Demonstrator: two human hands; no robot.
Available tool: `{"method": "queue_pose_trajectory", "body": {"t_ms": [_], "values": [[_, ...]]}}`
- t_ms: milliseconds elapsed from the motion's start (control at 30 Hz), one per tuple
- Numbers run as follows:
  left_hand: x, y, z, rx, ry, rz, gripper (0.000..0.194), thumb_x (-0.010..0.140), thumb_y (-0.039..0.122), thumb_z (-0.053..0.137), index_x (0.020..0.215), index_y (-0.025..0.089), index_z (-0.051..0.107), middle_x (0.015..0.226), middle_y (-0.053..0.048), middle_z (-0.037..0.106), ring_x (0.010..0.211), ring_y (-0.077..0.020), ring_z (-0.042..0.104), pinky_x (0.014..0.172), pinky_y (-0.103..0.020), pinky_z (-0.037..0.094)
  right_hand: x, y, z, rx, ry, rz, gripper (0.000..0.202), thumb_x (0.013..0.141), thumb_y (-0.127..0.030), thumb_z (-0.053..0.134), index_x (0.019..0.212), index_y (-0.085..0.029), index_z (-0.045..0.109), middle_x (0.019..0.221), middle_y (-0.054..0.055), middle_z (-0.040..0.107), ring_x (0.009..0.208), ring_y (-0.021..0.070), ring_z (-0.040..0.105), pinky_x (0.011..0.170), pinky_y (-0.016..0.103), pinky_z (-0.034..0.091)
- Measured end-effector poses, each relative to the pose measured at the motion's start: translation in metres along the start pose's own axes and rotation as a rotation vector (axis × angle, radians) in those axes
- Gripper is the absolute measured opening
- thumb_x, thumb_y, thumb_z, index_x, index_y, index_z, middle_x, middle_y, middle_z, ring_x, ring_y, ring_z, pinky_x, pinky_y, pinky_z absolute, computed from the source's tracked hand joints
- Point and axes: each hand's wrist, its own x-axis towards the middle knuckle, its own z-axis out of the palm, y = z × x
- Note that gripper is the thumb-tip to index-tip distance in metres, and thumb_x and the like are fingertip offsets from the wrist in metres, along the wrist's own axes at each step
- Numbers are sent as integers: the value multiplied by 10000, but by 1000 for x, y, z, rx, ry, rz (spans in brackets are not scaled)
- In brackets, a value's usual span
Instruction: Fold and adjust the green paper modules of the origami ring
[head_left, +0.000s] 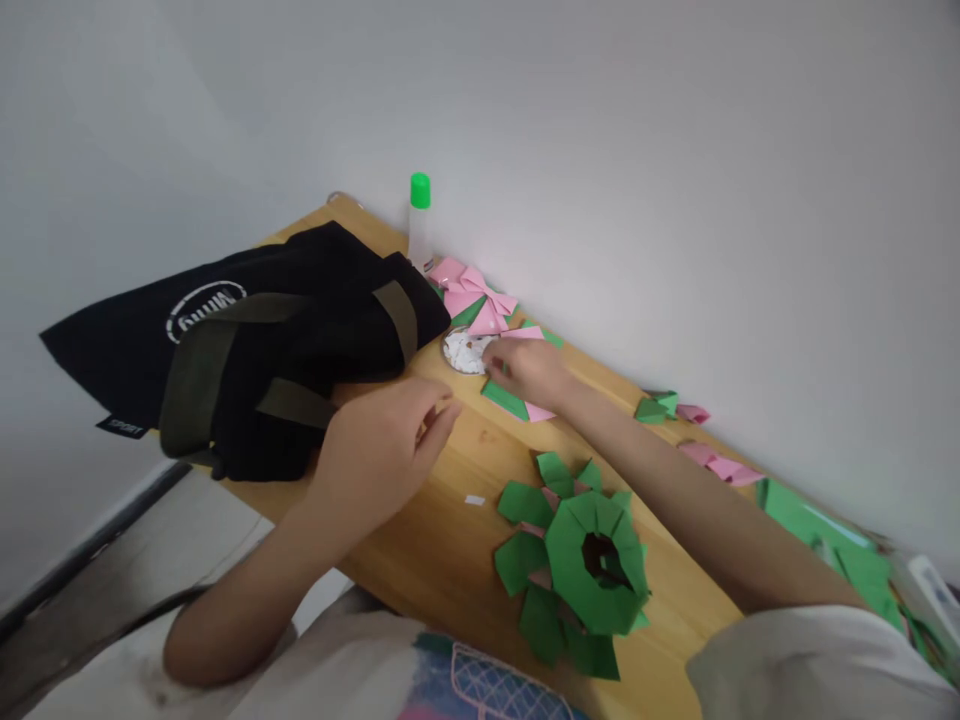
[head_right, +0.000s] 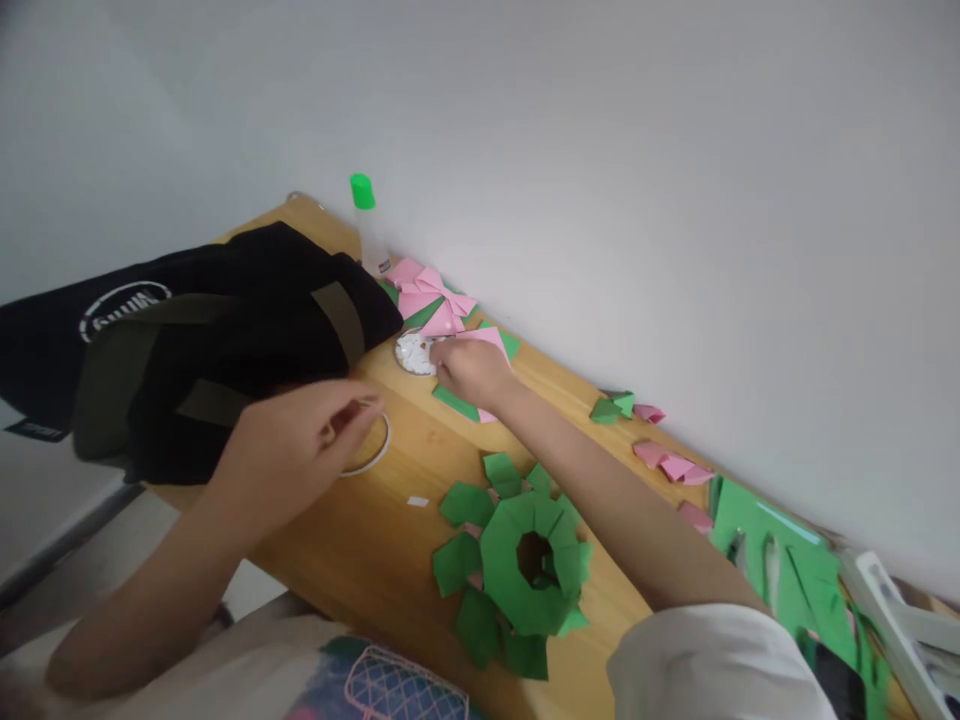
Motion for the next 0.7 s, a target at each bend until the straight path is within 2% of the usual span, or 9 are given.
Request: {"method": "queue_pose_trajectory", "body": {"t_ms": [67,100,200,300,400,467,567,700], "values": [[-22,-11,10,102,-201,-33,177,949,276,566,892,179,702,865,-35,718,764,-206,658,649,-291,421,7,1,-5,1,46,45,370,962,-373,620,1275,-176,600,1283,97,628,1090,227,647,914,453,565],[-31,-18,17,123,-264,-15,148,935,253,591,878,178,705,901,-44,716,815,-228,666,680,-310,446,10,2,-7,2,59,62,372,961,-374,620,1276,-177,599,1285,97,627,1091,228,647,914,452,565],[-49,-34,33,126,-280,6,84,902,212,644,928,180,718,990,-54,711,967,-263,658,823,-365,503,18,-1,-12,3,75,110,377,960,-375,621,1279,-176,597,1284,97,627,1088,228,648,909,451,567],[-57,-41,39,143,-228,10,146,897,181,637,1020,170,715,1062,-87,693,1048,-305,618,892,-439,505,22,-8,-16,-4,96,166,377,961,-376,620,1280,-178,597,1287,98,625,1091,228,646,912,451,566],[-60,-35,42,162,-169,43,179,927,171,587,1063,146,701,1098,-125,671,1074,-326,592,893,-477,499,24,-17,-21,-9,118,211,375,962,-377,619,1280,-179,598,1291,100,624,1093,228,645,914,450,565],[-61,-25,47,160,-160,116,168,940,180,581,1059,154,698,1116,-117,665,1084,-305,590,912,-463,495,26,-21,-25,-9,125,232,373,961,-376,620,1279,-182,598,1291,99,624,1093,227,645,913,448,565],[-59,-9,60,146,-206,267,83,937,214,626,937,188,705,1040,-59,674,1028,-242,612,897,-391,504,26,-24,-29,-4,130,250,373,960,-374,622,1280,-185,598,1290,96,624,1094,228,646,911,445,566],[-54,2,71,177,-244,363,123,962,214,594,945,146,695,1020,-88,655,1010,-243,603,885,-375,496,24,-23,-32,10,141,243,383,958,-375,625,1285,-178,594,1290,98,623,1095,231,646,911,452,566]]}}
